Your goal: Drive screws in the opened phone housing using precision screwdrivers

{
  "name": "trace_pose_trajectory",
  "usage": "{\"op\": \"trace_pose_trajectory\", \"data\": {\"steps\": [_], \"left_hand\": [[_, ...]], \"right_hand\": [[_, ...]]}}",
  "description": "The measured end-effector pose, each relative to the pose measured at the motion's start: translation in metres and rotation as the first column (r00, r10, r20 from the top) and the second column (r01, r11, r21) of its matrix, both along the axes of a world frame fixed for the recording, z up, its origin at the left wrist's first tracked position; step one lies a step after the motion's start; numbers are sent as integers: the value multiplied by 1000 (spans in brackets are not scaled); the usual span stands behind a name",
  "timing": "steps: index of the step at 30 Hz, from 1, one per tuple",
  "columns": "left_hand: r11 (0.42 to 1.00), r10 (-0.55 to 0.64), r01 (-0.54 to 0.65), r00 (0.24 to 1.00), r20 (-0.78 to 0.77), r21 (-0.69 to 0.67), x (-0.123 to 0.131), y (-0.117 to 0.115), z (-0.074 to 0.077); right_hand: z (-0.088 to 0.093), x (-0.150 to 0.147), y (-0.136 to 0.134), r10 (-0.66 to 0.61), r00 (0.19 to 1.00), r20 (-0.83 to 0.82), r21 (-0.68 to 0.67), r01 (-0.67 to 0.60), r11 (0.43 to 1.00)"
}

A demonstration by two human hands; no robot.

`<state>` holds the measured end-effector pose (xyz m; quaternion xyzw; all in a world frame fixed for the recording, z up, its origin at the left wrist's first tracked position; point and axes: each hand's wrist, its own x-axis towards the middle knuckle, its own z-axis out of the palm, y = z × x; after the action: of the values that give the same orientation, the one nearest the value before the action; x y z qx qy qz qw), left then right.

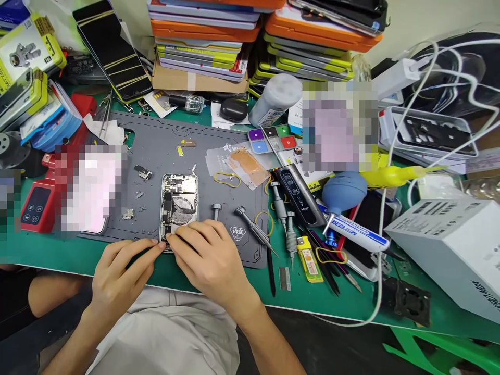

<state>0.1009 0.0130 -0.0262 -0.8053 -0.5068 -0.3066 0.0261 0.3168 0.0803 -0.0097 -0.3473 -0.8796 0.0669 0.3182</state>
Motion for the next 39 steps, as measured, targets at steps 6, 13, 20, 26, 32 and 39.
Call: {"op": "trace_pose_trajectory", "data": {"steps": [6, 13, 20, 26, 32, 39], "left_hand": [[1000, -2, 2, 1000, 3, 17, 1, 1, 1], [1000, -3, 3, 1000, 30, 6, 2, 0, 0], [1000, -10, 9, 1000, 24, 21, 1, 0, -4], [1000, 7, -7, 1000, 16, 30, 1, 1, -2], [998, 23, -23, 1000, 0, 58, 1, 1, -2], [997, 22, -23, 1000, 19, 69, 1, 2, -3]], "right_hand": [[-2, 3, -2, 11, 1000, 3, -8, -11, 1000], [-3, 2, -2, 13, 1000, 20, 16, -13, 1000], [-4, 3, -3, 13, 999, 43, 22, -14, 1000], [-1, 6, -3, 53, 983, 178, 102, -72, 992], [2, 9, -1, 103, 965, 240, 101, -130, 986], [10, 8, 4, 148, 943, 299, 109, -188, 976]]}}
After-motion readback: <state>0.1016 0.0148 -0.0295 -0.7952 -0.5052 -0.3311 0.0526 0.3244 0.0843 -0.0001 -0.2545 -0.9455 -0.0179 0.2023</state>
